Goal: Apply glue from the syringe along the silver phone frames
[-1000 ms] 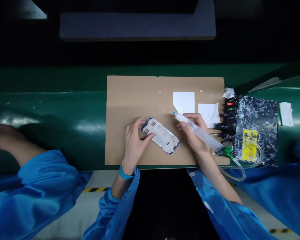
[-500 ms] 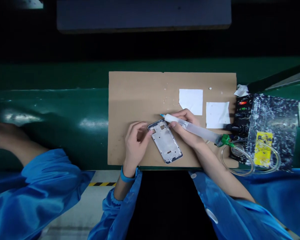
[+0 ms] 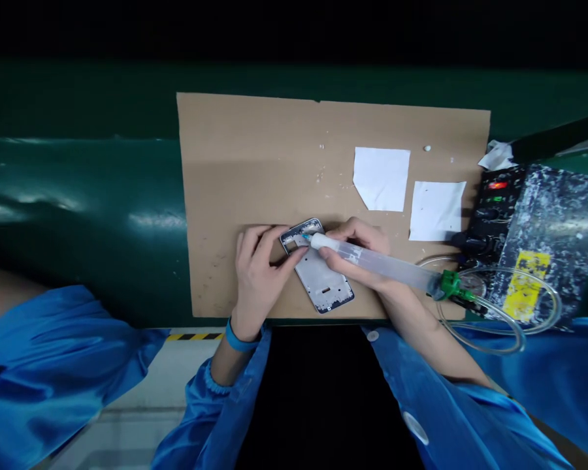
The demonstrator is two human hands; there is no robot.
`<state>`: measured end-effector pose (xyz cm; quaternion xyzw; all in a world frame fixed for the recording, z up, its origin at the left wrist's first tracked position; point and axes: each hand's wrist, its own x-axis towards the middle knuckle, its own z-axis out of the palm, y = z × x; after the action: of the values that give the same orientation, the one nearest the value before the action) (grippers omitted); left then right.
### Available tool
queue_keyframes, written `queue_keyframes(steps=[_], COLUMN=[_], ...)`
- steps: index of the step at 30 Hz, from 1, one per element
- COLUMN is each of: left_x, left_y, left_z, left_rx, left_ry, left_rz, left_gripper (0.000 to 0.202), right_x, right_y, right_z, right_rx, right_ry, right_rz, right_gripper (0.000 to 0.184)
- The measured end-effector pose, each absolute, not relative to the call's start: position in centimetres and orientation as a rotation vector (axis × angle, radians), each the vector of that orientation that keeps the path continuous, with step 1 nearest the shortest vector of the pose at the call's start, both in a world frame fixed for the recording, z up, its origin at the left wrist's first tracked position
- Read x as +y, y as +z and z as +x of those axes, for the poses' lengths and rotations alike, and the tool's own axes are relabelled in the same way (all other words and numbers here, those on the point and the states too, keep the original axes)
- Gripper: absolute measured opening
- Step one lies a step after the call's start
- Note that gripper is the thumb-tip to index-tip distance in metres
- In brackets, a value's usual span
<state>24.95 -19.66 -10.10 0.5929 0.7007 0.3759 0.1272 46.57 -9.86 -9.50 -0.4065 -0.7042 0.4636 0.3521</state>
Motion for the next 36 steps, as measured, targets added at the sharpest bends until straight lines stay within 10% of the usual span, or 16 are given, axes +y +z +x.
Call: queue_keyframes(steps=[36], left_x=[-19.5], left_y=[-10.1], left_z=[25.1], left_rx=[2.025], left_ry=[1.117], left_rz=[1.737], left_gripper=[0.034], right_x=[-9.2], right_y=[-7.6], right_z=[46.5], right_rx=[-1.973], right_ry=[1.198], right_rz=[-1.194], right_gripper=[0.028])
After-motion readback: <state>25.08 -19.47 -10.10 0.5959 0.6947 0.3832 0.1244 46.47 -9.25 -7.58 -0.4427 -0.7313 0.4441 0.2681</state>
